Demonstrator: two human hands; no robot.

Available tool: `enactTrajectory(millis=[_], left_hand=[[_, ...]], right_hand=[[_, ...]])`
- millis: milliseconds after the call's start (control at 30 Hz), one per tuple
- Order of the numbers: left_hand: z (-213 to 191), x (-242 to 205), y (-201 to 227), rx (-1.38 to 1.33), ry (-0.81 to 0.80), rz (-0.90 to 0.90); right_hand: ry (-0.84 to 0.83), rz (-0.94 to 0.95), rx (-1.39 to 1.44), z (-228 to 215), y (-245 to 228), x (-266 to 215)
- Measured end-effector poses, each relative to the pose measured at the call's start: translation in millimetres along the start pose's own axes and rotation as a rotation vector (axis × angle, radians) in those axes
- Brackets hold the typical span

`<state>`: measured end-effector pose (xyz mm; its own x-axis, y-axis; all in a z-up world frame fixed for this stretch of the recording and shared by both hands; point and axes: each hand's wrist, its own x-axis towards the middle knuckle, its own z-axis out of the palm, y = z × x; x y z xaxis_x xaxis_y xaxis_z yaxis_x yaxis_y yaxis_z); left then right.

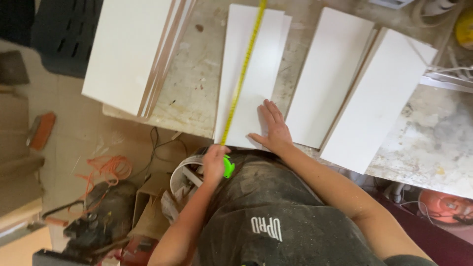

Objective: The person places white rectangular panels on a workbench and uses a tape measure to measure their length and width. The person repeatedly measures multiple panels, repositioning them on the bench while checking dimensions.

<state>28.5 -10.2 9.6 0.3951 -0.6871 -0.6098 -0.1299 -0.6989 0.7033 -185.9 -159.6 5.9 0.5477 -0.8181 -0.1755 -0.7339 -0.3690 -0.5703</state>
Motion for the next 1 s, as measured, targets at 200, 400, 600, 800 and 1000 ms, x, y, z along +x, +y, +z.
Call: enactTrajectory(millis=[200,400,600,800,1000], left_hand=[[-28,-2,85,-0.051,0.095,0.045],[-18,19,60,-0.127,0.016,-0.095],[-7,18,52,-0.223,-0.086,-0.116],[3,9,62,-0.313,-0.292,-0.042],[1,11,69,-0.342,-0.329,0.056]], right_hand=[[0.052,0.356,0.34,-15,-20,9],[-0.031,0.608,0.559,-25,-25,15],[0.167,0.816,0.811,-23,-13,14],[0.405,0.846,0.826,-22,59,-40],[0.634,0.995,0.8,-116,59,-120]])
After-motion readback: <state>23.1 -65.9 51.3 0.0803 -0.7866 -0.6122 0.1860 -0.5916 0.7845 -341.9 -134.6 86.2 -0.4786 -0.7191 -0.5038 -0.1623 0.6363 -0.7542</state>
